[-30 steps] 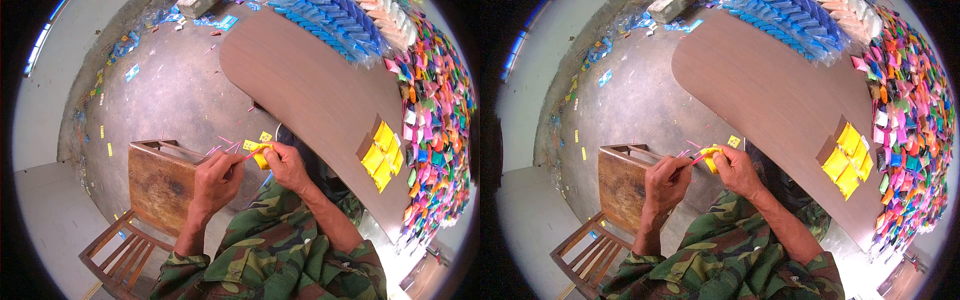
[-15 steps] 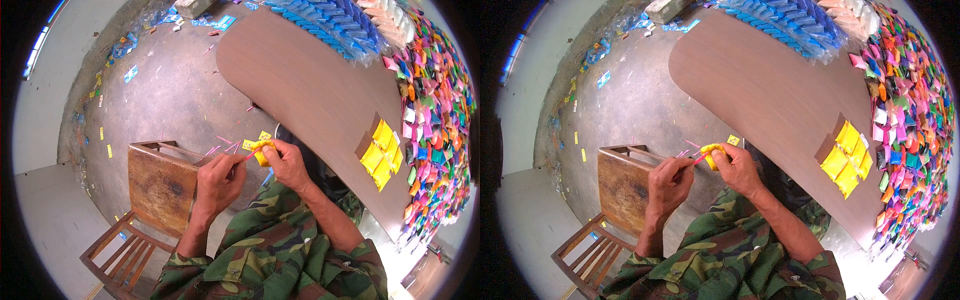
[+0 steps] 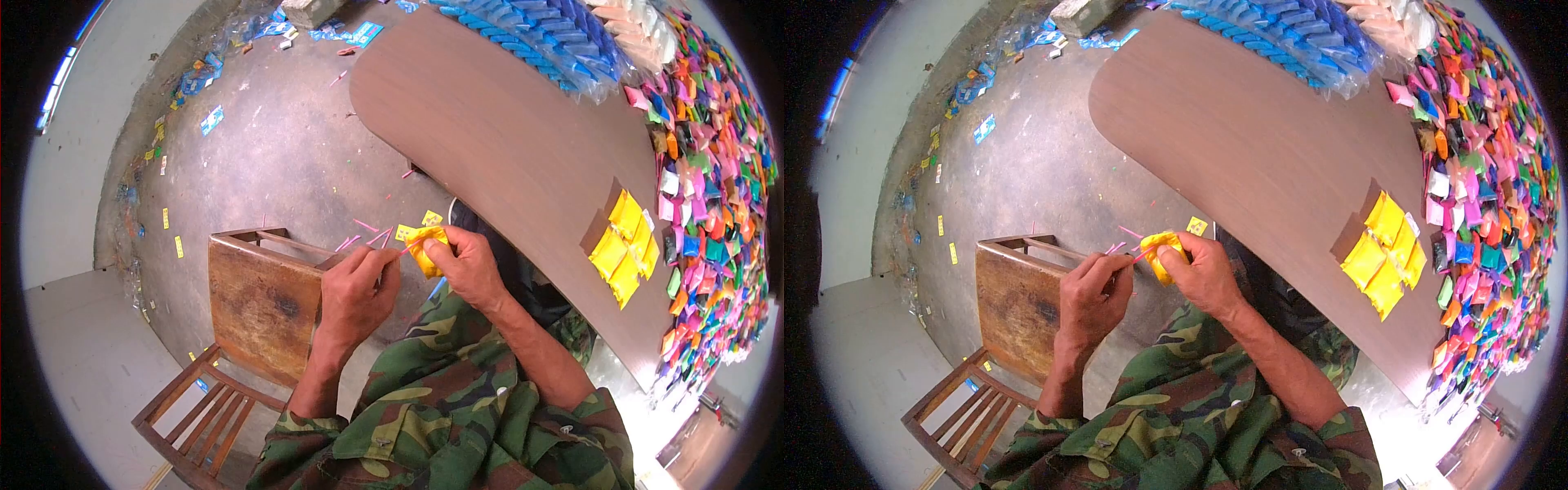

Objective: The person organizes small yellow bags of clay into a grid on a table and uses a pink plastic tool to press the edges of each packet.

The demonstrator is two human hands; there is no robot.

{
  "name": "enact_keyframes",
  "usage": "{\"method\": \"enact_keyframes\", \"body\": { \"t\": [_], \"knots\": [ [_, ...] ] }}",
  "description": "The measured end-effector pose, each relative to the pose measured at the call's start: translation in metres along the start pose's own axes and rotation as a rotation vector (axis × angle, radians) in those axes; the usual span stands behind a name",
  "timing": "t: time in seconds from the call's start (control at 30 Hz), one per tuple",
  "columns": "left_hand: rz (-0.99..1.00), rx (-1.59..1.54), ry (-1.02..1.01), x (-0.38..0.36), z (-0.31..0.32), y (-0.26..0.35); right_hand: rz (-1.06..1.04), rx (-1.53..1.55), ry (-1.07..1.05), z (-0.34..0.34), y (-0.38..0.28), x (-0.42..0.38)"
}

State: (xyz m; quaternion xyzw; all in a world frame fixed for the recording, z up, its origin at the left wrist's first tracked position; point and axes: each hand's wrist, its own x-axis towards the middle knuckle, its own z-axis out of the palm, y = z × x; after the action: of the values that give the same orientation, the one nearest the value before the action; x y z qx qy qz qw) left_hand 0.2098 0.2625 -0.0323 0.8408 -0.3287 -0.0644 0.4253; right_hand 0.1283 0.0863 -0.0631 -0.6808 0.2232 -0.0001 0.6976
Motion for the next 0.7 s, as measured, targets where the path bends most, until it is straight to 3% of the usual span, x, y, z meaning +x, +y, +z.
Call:
{"method": "enact_keyframes", "body": {
  "t": [0.37,0.7],
  "knots": [
    [0.097,0.027,0.06,0.002,0.005,-0.022,-0.014,-0.068,-0.034,-0.001,-0.003,0.001],
    [-0.003,0.003,0.105,0.006,-0.006,-0.014,0.017,-0.063,-0.018,0.002,-0.005,0.005]
  ]
}}
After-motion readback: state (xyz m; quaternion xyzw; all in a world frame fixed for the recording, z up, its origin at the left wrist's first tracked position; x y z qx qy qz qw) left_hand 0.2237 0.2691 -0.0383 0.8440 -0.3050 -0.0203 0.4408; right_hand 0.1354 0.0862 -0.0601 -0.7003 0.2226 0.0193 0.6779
